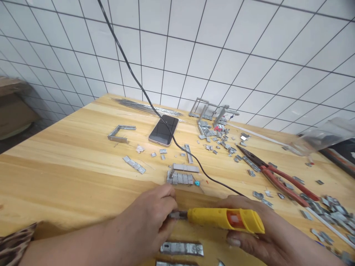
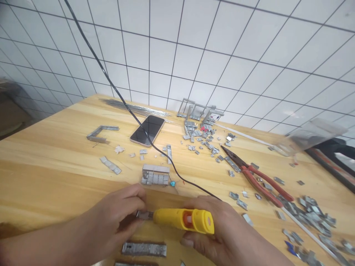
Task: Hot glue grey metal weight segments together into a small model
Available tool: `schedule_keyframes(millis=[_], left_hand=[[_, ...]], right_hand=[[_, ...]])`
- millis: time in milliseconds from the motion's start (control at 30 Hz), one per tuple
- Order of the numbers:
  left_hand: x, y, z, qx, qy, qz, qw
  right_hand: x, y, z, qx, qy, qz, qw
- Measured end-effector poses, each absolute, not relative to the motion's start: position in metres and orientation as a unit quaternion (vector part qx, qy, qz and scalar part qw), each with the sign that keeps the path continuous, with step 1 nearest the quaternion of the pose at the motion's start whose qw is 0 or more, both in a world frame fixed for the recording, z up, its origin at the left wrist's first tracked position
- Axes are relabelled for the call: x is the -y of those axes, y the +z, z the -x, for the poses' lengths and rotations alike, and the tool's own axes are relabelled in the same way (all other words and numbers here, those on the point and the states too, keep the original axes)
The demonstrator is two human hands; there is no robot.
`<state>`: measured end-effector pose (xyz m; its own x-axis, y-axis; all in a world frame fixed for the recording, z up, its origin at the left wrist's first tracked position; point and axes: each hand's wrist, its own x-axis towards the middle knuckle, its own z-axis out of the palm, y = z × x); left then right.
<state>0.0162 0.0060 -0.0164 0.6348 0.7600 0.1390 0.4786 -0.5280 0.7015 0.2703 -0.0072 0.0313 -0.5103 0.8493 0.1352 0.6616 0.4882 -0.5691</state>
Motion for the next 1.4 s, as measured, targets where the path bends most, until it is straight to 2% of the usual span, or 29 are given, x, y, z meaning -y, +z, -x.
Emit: schedule_keyframes(millis=[233, 567, 833, 1000, 1233, 1400], left_hand=[[-0.006, -0.015, -0.016, -0.364, 0.209, -0.846, 0.328], [-0.006, -0.016, -0.017, -0.365, 0.216, -0.848, 0.317], [-0.006, -0.020, -0.014, -0.361, 0.224, -0.845, 0.324], [-0.007, -0.021, -0.015, -0.356, 0.231, -0.842, 0.333], [-0.008, -0.019, -0.016, -0.357, 0.231, -0.843, 0.330], [-0.009, -0.018, -0.016, -0.356, 0.229, -0.847, 0.322]], right_hand=[[0.007, 0.032, -0.273, 0.839, 0.217, 0.454, 0.207], [0.012, 0.031, -0.301, 0.839, 0.188, 0.487, 0.152], [0.004, 0.029, -0.297, 0.843, 0.044, 0.510, 0.168], [-0.005, 0.012, -0.301, 0.851, -0.060, 0.508, 0.115], [-0.013, 0.003, -0.306, 0.868, 0.024, 0.490, 0.070], [-0.026, 0.001, -0.308, 0.883, 0.010, 0.463, 0.069]])
